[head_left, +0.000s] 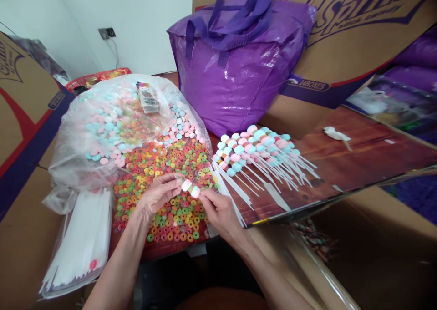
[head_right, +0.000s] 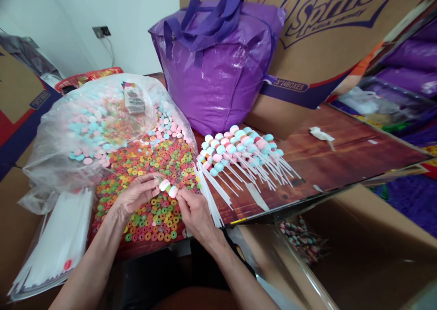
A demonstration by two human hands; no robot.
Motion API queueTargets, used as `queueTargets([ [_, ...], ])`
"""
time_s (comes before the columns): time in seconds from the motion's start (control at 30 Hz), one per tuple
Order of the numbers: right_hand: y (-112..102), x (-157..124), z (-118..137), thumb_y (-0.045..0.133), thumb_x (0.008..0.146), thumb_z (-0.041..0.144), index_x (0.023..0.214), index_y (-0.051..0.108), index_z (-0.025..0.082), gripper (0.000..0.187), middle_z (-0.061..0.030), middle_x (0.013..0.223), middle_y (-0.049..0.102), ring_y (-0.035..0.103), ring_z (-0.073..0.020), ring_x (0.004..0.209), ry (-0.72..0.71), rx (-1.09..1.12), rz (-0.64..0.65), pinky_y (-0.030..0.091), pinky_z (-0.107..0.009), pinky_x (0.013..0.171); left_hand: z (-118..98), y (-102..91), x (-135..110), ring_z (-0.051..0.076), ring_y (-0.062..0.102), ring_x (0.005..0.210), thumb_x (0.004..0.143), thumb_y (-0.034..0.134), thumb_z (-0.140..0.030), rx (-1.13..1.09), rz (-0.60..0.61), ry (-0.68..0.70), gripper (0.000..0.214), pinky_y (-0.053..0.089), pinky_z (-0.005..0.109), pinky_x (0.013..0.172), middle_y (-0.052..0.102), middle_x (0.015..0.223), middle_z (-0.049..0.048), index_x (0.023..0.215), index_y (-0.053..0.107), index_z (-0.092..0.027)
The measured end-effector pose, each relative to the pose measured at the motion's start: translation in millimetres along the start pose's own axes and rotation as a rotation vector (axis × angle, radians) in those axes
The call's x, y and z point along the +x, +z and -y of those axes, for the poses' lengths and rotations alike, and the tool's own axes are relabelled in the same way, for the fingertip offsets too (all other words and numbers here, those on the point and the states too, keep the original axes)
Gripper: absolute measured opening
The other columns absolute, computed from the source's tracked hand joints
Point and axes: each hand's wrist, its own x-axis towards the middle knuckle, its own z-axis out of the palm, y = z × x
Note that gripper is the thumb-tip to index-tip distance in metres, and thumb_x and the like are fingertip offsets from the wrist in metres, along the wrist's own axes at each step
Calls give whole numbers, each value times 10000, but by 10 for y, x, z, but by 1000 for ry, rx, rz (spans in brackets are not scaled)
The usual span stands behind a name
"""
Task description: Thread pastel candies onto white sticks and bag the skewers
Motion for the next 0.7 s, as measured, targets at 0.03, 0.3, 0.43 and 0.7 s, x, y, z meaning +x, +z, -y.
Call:
queueTargets([
  [0.03,12,-6,5,419,999,274,813,634,183,299,9,695,554,489,-119,624,-16,18,7,379,-229,631,13,-2,-8,110,679,751,600,905,-181,-3,15,-23,313,564,198,719,750,861,57,883,780,-135],
  [0.3,178,-72,59,453,977,288,812,623,186,258,31,628,504,455,-115,572,94,131,-137,359,-231,575,172,163,-41,132,675,795,608,912,-345,52,67,-67,403,563,215,714,745,927,89,935,781,-151],
  [0.43,182,-63,-35,459,976,309,780,592,185,267,42,617,450,413,-107,561,137,204,-224,346,-226,553,65,277,98,114,637,714,686,839,-463,148,84,71,421,530,208,644,734,918,88,962,767,-154],
  [0.7,181,-115,-208,466,984,323,821,595,182,251,56,613,376,350,-91,527,228,226,-259,292,-219,493,-576,395,1375,182,620,792,874,541,-163,1298,-364,725,267,483,294,791,713,934,83,1040,750,-148],
])
